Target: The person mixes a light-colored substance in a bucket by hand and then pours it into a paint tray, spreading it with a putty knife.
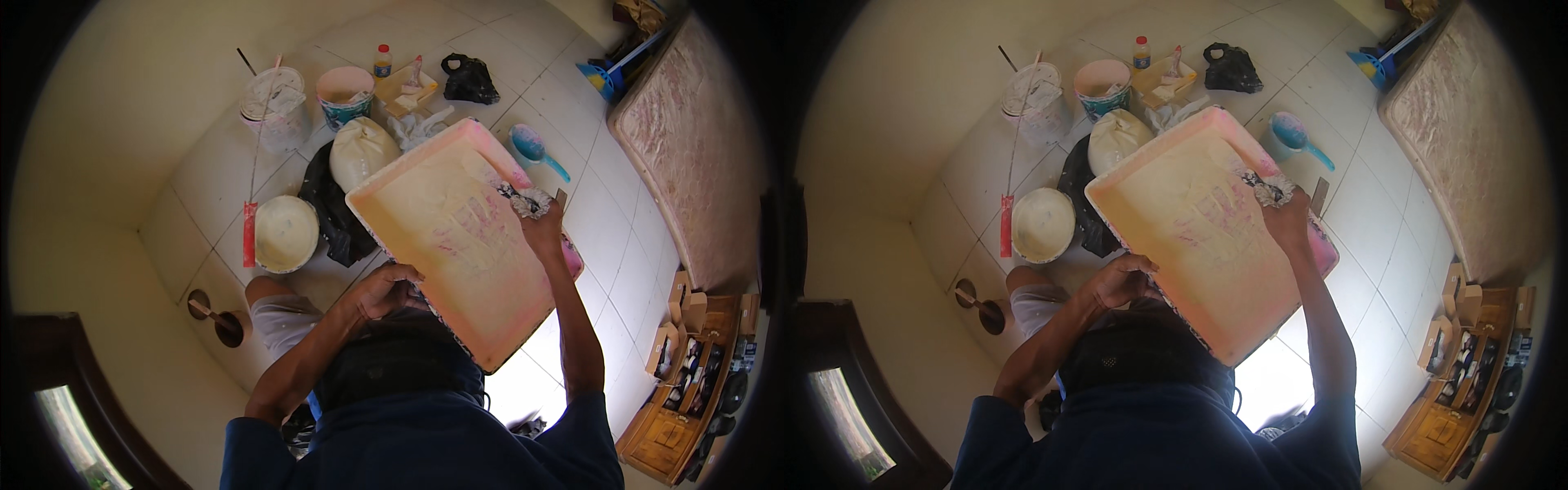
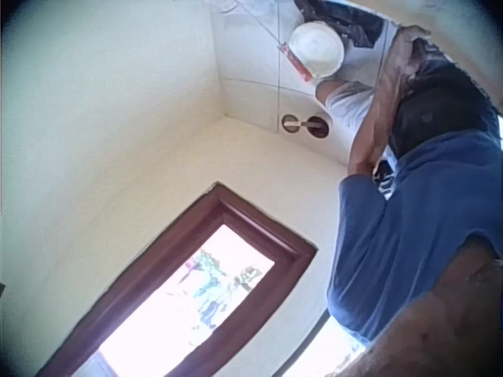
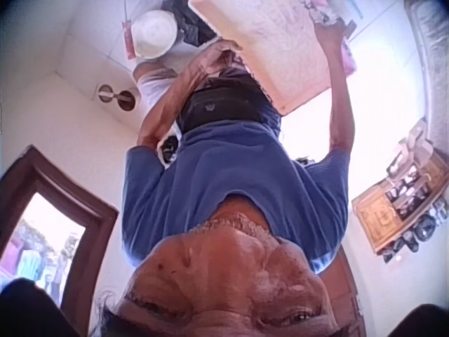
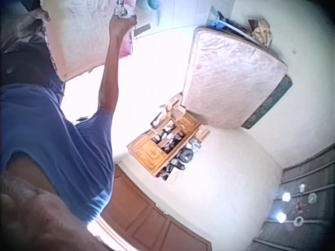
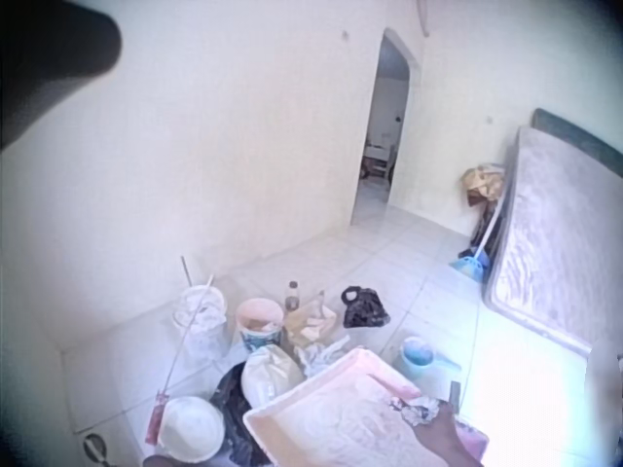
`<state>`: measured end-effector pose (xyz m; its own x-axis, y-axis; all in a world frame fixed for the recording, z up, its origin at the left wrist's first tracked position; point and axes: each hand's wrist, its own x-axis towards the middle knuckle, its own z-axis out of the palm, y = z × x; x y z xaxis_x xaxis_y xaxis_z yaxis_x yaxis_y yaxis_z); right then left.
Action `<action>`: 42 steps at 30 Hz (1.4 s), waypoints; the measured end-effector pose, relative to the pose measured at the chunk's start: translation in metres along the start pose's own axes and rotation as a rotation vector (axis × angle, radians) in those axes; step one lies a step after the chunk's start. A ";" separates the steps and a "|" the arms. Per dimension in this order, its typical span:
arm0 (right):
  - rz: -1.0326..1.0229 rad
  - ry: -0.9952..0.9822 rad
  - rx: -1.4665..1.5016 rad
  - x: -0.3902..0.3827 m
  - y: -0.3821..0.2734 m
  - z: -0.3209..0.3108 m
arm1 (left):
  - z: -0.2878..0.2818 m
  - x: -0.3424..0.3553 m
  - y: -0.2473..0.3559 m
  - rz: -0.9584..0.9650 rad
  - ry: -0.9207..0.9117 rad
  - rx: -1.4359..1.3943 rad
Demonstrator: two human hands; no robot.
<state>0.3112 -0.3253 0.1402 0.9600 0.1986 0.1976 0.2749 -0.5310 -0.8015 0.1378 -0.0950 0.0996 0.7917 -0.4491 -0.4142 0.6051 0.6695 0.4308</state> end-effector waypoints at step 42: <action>0.126 -0.259 -0.037 -0.027 -0.036 0.012 | 0.000 0.002 -0.002 -0.003 0.018 0.013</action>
<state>0.2750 -0.3015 0.1566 0.9422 0.3302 -0.0565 0.1608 -0.5938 -0.7884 0.1382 -0.0968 0.0983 0.7883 -0.4402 -0.4299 0.6087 0.6604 0.4398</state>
